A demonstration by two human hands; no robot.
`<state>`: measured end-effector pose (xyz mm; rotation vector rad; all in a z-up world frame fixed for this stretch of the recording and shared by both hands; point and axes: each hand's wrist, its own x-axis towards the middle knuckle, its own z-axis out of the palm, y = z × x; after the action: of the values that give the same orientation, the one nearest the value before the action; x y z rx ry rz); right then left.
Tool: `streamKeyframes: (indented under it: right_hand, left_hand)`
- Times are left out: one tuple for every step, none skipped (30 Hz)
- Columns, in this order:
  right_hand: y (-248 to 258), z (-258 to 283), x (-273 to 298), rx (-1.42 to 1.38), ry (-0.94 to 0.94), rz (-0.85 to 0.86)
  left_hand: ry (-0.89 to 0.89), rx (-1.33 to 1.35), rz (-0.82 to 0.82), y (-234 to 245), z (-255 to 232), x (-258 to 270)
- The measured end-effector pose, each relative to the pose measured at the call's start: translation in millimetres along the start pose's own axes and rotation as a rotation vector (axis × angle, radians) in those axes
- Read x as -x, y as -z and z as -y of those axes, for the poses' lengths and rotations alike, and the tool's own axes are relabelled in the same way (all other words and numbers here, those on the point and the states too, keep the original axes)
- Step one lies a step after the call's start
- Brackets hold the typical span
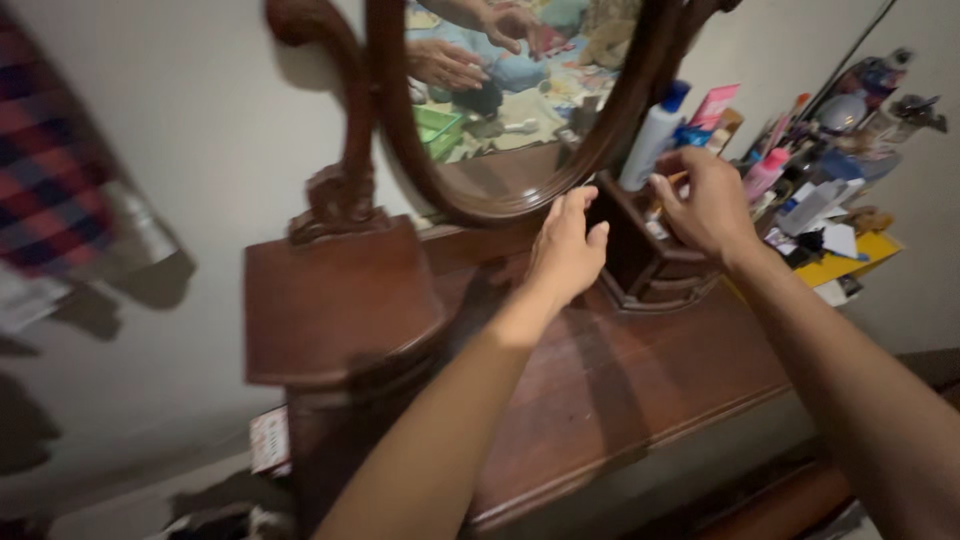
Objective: The person organizes personal care items by transferring them from a vanity table to a woven basket on the floor. They handle bottles, jars, a hairbrush, and a small fan, placing them into the basket one by one.
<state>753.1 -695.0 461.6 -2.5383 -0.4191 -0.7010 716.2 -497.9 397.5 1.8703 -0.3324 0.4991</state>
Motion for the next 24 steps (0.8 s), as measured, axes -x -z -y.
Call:
streamKeyframes:
  right_hand:
    - [2,-18,-14,0.072,0.064,-0.008]
    - [1,-34,-29,0.140,0.130,-0.013]
    - [0,-49,-43,0.207,0.196,-0.018]
    - [-3,-62,-56,0.221,0.194,-0.011]
    - [-5,-75,-69,0.235,0.193,-0.004]
    - [-10,-86,-82,0.247,0.191,0.003]
    - [-14,-97,-94,0.246,0.170,0.007]
    - [-18,-106,-105,0.244,0.150,0.013]
    - [-22,-114,-114,0.241,0.130,0.019]
    - [-26,-120,-121,0.227,0.141,0.040]
    - [-29,-125,-128,0.213,0.152,0.060]
    - [-31,-128,-132,0.198,0.161,0.076]
    - [-33,-130,-134,0.192,0.147,0.075]
    - [-35,-130,-135,0.185,0.134,0.074]
    - [-36,-128,-135,0.178,0.122,0.074]
    - [-38,-125,-133,0.179,0.095,0.068]
    - [-38,-122,-130,0.180,0.069,0.063]
    - [-36,-120,-126,0.187,0.038,0.057]
    - [-37,-115,-123,0.136,0.029,0.105]
    - [-36,-110,-121,0.088,0.023,0.150]
    - [-33,-105,-118,0.040,0.016,0.196]
    - [-30,-98,-114,0.030,0.115,0.170]
    - [-29,-89,-110,0.020,0.214,0.144]
    - [-26,-79,-106,0.008,0.314,0.119]
  left_hand:
    - [0.016,-0.020,0.020,-11,0,-16]
    - [0.025,-0.034,0.039,-22,-1,-32]
    - [0.035,-0.048,0.059,-32,-2,-47]
    - [0.046,-0.065,0.077,-40,-2,-61]
    - [0.079,-0.070,0.094,-48,-3,-73]
    - [0.112,-0.077,0.111,-56,-3,-84]
    - [0.146,-0.083,0.128,-64,-3,-94]
    - [0.146,-0.093,0.140,-69,-1,-103]
    - [0.147,-0.103,0.153,-75,1,-110]
    - [0.148,-0.111,0.166,-80,3,-116]
    - [0.152,-0.121,0.170,-85,6,-119]
    - [0.153,-0.133,0.174,-89,9,-124]
    - [0.154,-0.144,0.179,-93,11,-127]
    - [0.161,-0.153,0.183,-97,14,-130]
    - [0.169,-0.161,0.187,-102,17,-131]
    - [0.180,-0.168,0.194,-106,21,-130]
    - [0.174,-0.168,0.188,-108,26,-130]
    - [0.166,-0.163,0.186,-112,30,-129]
    - [0.158,-0.158,0.184,-115,33,-127]
    - [0.149,-0.133,0.167,-118,36,-126]
    - [0.141,-0.108,0.151,-120,39,-123]
    - [0.134,-0.085,0.132,-120,42,-119]
    - [0.154,-0.068,0.128,-121,43,-116]
    - [0.175,-0.052,0.123,-119,43,-112]
